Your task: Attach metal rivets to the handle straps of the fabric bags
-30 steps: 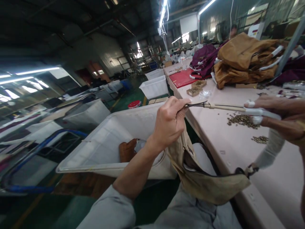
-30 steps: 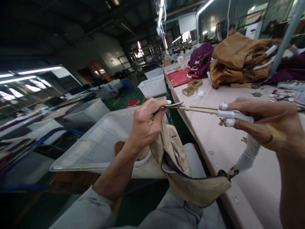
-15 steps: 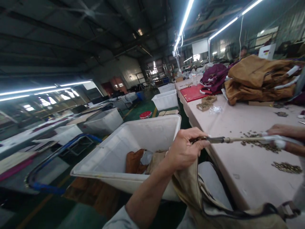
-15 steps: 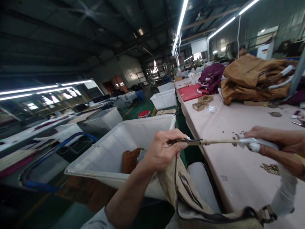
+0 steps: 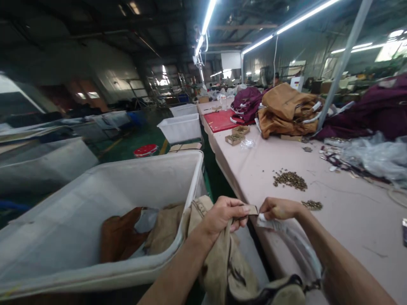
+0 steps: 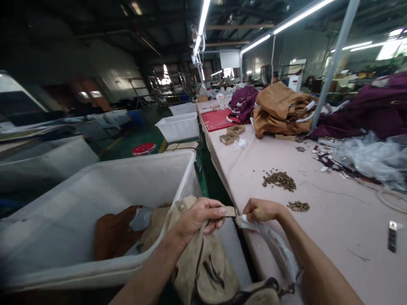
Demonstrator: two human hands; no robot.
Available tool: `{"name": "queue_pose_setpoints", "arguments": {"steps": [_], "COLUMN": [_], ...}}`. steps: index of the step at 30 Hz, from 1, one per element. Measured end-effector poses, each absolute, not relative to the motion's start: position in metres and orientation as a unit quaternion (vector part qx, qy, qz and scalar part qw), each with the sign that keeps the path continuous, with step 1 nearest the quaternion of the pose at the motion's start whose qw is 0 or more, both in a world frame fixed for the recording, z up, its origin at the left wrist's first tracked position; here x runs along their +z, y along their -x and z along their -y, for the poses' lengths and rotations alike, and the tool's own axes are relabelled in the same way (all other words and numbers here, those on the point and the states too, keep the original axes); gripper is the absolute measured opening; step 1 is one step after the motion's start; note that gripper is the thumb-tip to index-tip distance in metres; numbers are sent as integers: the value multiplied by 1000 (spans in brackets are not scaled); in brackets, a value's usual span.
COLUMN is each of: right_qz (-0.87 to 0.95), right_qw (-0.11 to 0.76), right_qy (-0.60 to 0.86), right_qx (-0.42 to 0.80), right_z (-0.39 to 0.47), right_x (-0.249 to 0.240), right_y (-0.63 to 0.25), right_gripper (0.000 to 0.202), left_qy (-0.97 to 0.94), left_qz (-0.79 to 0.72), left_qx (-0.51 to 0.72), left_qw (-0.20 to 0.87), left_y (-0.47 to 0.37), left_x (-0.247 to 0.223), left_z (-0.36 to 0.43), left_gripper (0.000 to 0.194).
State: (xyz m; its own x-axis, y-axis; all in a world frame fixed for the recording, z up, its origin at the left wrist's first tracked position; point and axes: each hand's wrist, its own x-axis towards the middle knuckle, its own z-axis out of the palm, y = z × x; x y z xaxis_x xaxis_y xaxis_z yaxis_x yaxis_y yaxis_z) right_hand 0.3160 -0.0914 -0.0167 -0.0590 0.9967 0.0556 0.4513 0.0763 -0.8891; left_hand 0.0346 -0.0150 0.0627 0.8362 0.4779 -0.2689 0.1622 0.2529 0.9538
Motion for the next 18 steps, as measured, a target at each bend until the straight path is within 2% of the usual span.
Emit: {"name": "queue_pose_setpoints", "arguments": {"steps": [5,9,18], "right_qz": [575,523,496], "right_qw": [365,339,239], "right_qy": [671,752,833], "right_qx": [292,213,61], "right_z": [71,63,27], "right_x": [-43,-65,-99], "right_y": [-349,-383,-383], "right_gripper": [37,25,19], "left_qy": [-522,-494,-566], "left_qz": [-300,-322,-319], "left_qx": [154,172,164], "left_qw": [784,789,742], "left_y": [-43,-49,-67], "left_x": [28,10,-9], "left_z": [10,3,-9], "left_gripper": [38,38,47]}}
